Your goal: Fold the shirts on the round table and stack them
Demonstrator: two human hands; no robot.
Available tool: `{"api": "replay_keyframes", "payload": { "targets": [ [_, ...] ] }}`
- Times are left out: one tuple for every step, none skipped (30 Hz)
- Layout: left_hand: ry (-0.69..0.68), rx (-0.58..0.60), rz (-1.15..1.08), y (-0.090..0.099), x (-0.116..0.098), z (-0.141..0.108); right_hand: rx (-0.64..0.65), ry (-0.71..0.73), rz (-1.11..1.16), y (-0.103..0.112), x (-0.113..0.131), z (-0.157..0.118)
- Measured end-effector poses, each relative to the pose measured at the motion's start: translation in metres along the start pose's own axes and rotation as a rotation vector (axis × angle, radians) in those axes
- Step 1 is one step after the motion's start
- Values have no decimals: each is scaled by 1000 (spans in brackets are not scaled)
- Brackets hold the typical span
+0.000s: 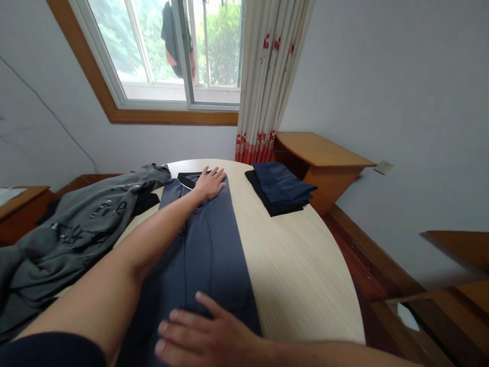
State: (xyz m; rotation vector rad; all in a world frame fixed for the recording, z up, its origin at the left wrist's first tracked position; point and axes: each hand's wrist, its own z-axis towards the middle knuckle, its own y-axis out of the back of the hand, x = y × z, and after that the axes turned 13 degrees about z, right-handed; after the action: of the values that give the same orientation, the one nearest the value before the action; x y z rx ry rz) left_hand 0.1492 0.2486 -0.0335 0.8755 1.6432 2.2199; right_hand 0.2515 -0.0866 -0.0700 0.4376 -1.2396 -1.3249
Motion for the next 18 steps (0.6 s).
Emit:
{"api": "replay_keyframes", "payload": {
  "targets": [
    [37, -30, 3, 6, 0, -11, -34, -79, 24, 15, -6, 1],
    [81, -47, 5, 11, 3, -23, -70, -172, 48, 30, -13, 1],
    [131, -51, 8, 15, 7, -36, -119, -269, 63, 42, -22, 1],
    [181, -37, 12, 16, 14, -50, -155, -355, 69, 51, -31, 1],
    [231, -1, 15, 16, 22, -62, -186, -438, 64, 58, -39, 1],
    [278, 51, 15, 14, 32, -74, -207, -512, 53, 61, -47, 1],
    [316, 115, 10, 10, 41, -84, -212, -577, 38, 62, -54, 0],
    [344, 182, -1, 4, 50, -92, -206, -636, 22, 62, -59, 0],
    [361, 243, -17, -3, 58, -98, -187, -687, 8, 60, -62, 0],
    [367, 286, -37, -11, 64, -102, -157, -728, -3, 58, -65, 0],
    [365, 307, -59, -18, 69, -103, -123, -760, -12, 57, -66, 0],
    [359, 309, -79, -26, 72, -101, -90, -782, -21, 56, -67, 0],
    [355, 298, -97, -32, 74, -98, -64, -795, -29, 57, -69, 0],
    [350, 279, -110, -38, 75, -93, -48, -806, -39, 58, -71, -1],
    [345, 262, -119, -43, 76, -86, -42, -816, -50, 60, -75, -2],
    [342, 251, -125, -47, 76, -79, -45, -828, -60, 63, -79, -3],
    [341, 248, -130, -49, 76, -70, -54, -844, -69, 66, -85, -5],
    [345, 249, -137, -52, 77, -62, -65, -861, -75, 69, -91, -7]
  ]
}}
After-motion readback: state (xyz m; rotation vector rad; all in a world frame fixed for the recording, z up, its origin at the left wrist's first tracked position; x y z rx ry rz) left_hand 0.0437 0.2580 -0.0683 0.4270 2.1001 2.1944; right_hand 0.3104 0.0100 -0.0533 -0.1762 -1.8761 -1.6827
